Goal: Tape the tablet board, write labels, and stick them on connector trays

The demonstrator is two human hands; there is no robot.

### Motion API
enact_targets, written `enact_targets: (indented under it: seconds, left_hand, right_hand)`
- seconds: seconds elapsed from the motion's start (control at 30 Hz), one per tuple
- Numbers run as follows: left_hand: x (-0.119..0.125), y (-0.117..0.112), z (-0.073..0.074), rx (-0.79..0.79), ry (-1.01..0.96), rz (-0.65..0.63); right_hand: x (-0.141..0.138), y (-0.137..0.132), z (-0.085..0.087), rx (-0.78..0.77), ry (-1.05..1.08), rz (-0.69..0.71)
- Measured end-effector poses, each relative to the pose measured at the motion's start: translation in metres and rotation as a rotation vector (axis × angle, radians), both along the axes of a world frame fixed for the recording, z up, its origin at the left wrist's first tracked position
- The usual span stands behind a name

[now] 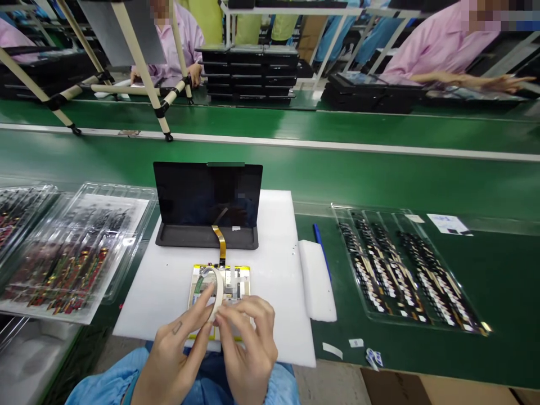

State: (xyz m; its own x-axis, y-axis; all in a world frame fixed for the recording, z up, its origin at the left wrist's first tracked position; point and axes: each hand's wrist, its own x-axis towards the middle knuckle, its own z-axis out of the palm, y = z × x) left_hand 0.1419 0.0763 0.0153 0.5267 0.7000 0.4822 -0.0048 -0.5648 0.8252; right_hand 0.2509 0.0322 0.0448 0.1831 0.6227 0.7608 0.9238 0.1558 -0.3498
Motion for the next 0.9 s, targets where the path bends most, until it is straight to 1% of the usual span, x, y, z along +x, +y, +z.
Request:
enact_targets:
  seconds: [0.1, 0.17, 0.27, 0.37, 0.5, 0.6, 0.73, 0.9]
  left_hand:
    - [0.002, -0.003, 0.001, 0.001, -0.034, 0.004]
    - [0.002, -0.005, 0.001, 0.025, -0.065, 0.015]
    - [0.003, -0.008, 0.001, 0.076, -0.075, 0.024]
    - [0.005, -0.009, -0.001, 0.056, -0.020, 0.039]
    - [0.009, -0.009, -0.003, -0.005, -0.004, 0.115]
    - [0.011, -0.010, -0.002, -0.021, -0.022, 0.156]
    - [0.012, -0.013, 0.000, 0.036, -0.011, 0.171]
    - [0.013, -0.011, 0.003, 0.149, -0.014, 0.189]
  right_hand:
    - [0.003, -0.002, 0.002, 0.000, 0.053, 0.033]
    - [0.004, -0.004, 0.003, -0.046, 0.098, 0.043]
    - [0.003, -0.009, 0.002, -0.087, 0.123, 0.014]
    - [-0.002, -0.009, -0.003, -0.064, 0.088, -0.061]
    - [-0.007, -0.006, -0.006, -0.019, 0.092, -0.070]
    - [-0.004, -0.006, -0.007, 0.027, 0.133, -0.083]
    - [0.005, -0.008, -0.007, -0.049, 0.223, -0.036]
    - [0.004, -0.007, 0.000, -0.098, 0.242, -0.027]
